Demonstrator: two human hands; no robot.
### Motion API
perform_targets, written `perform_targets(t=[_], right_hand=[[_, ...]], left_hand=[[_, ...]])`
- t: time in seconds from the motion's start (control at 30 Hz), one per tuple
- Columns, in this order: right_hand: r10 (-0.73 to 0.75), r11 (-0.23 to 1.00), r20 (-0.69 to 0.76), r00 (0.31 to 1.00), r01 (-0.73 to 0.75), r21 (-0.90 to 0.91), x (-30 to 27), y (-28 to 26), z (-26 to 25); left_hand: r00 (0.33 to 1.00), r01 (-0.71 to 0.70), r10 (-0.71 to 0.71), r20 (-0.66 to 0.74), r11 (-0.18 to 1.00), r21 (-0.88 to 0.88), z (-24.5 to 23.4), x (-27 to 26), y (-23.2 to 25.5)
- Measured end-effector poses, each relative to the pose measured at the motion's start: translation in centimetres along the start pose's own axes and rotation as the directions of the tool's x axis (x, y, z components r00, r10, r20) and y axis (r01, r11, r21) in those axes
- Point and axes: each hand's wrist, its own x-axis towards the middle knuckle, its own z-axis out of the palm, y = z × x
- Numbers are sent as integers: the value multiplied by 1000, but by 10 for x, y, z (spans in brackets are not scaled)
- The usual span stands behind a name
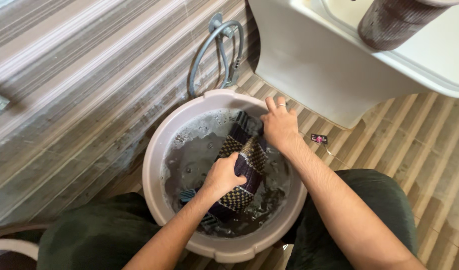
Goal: The person washes a patterned rug in a bucket of water by hand, scrubbing the fabric against itself and wringing it out repeatedly.
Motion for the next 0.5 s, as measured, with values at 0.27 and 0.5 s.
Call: perform_targets(t=[0.27,0.5], right_hand=[[-320,939,282,905,342,-33,4,-30,13],[-407,893,449,796,451,9,-9,-60,18]], left_hand=[[992,-94,83,99,989,113,24,4,-26],[985,-32,26,171,999,29,45,6,-47]])
